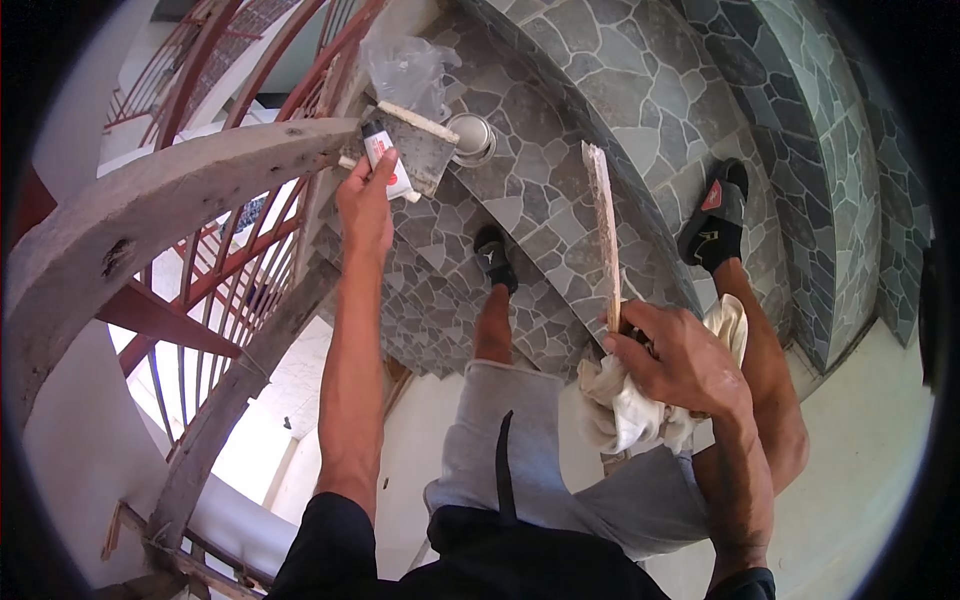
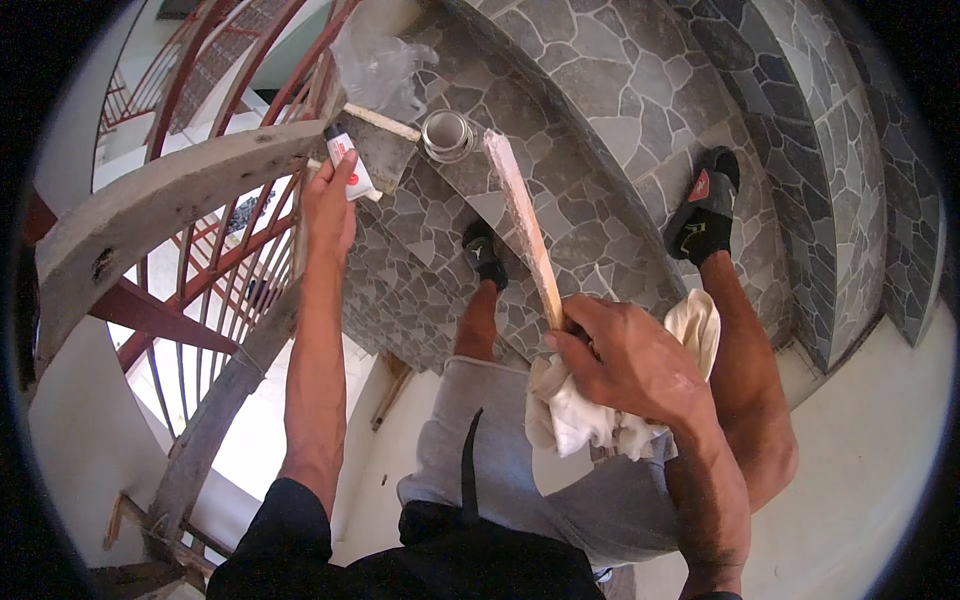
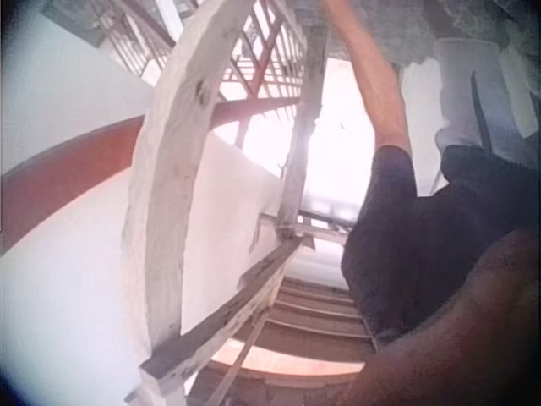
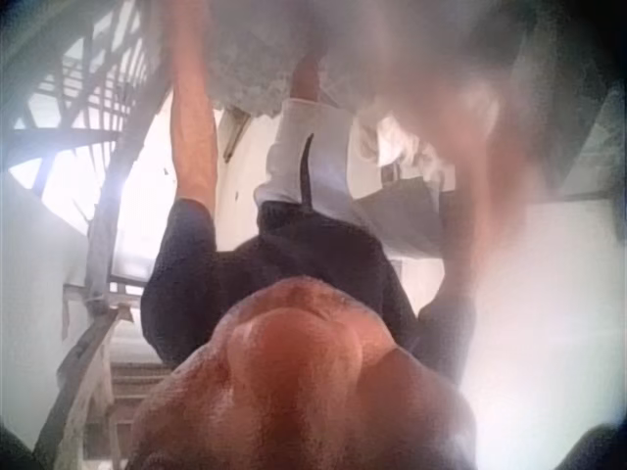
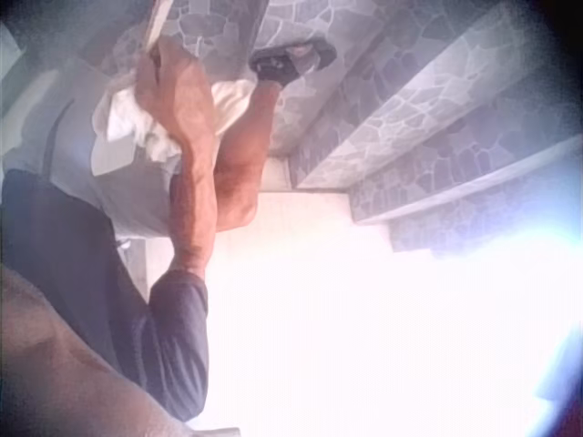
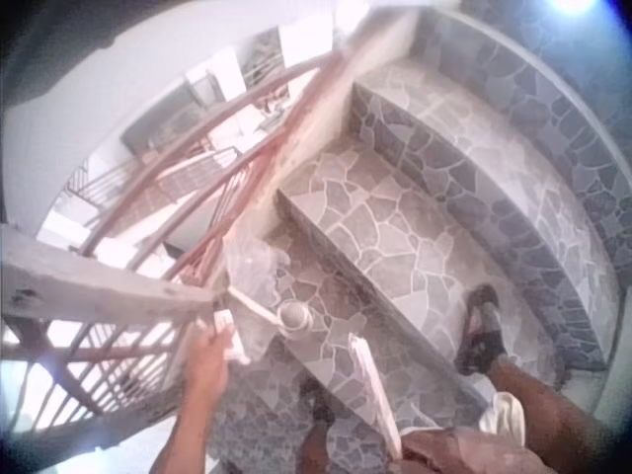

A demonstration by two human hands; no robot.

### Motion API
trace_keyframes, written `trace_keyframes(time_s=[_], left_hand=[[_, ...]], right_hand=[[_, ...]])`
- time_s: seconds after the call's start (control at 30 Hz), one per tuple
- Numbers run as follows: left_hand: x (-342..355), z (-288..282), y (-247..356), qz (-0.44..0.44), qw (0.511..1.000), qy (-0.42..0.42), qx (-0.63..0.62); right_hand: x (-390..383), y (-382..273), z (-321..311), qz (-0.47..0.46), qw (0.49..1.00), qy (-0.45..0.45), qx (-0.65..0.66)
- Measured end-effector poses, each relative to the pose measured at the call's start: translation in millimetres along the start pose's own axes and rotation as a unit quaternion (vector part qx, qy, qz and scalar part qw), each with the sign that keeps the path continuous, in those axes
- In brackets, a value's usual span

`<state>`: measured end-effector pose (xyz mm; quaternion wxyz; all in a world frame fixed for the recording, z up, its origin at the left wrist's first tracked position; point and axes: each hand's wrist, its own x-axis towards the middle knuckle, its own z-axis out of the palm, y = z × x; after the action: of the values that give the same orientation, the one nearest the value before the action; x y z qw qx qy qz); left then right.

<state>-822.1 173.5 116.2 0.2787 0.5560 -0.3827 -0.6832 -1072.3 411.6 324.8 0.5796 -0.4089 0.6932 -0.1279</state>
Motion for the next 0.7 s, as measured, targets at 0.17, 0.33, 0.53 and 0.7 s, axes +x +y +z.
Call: trace_keyframes(time_s=[0.17, 0.33, 0.53, 0.7], left_hand=[[-19.3, -4.1, -17.6, -0.039, 0.999, 0.034, -0.015], [-49.6, 8.7, -19.0, -0.066, 0.996, 0.019, -0.062], [-85.9, 32.9, -18.4, -0.103, 0.988, -0.018, -0.110], [-110.8, 57.3, -16.4, -0.077, 0.990, -0.077, -0.090]], right_hand=[[2.1, -1.4, 1.3, 0.013, 1.000, -0.009, 0.009], [11.2, -4.5, 9.7, 0.062, 0.997, 0.035, 0.041], [22.4, 3.2, 29.3, 0.084, 0.989, 0.057, 0.105], [35.5, 6.5, 34.9, 0.123, 0.986, 0.041, 0.103]])
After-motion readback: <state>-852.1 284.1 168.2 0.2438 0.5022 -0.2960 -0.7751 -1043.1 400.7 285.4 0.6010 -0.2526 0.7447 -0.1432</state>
